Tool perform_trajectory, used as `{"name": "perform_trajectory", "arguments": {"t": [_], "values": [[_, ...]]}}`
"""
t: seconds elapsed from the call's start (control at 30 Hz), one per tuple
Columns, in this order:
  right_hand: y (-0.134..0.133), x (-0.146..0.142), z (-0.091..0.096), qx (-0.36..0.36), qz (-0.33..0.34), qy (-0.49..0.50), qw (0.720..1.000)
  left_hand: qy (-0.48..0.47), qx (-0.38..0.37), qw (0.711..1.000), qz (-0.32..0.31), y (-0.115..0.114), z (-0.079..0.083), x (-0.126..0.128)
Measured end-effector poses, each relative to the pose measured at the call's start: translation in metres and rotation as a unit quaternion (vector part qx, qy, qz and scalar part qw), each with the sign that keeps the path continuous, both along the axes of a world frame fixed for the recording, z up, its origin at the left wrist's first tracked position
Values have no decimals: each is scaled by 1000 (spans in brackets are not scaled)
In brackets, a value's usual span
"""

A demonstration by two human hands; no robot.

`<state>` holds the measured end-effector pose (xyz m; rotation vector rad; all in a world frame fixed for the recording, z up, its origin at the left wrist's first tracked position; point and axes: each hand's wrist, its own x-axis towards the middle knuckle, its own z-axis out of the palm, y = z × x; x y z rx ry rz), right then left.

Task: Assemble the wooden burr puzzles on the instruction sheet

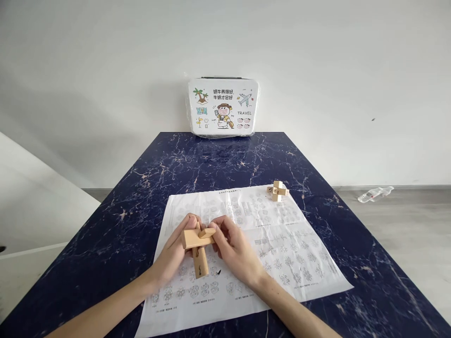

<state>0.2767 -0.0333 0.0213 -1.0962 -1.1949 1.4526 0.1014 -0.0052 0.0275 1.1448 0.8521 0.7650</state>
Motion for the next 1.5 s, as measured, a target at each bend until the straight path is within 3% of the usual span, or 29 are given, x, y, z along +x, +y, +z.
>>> {"name": "perform_trajectory", "arguments": {"t": [0.13, 0.27, 0.43, 0.73, 1.1, 1.37, 1.5], "values": [[1, 3, 3, 5, 43, 35, 998, -4, -41, 999, 31, 7, -9, -3], [3, 6, 5, 16, 52, 40, 998, -33, -23, 999, 34, 9, -2, 1], [2, 4, -3, 28, 71, 35, 996, -94, -29, 995, 16, 9, 6, 2], [1, 5, -6, 45, 116, 58, 991, -153, -98, 983, -40, 15, 3, -2], [1, 4, -11, 69, 126, 49, 989, -131, -94, 984, -76, 22, 5, -12], [4, 5, -10, 51, 157, 121, 979, -137, -100, 983, -68, 30, 0, -15], [5, 6, -5, -1, 171, 175, 970, -130, -129, 981, -69, 29, 1, -14]]}}
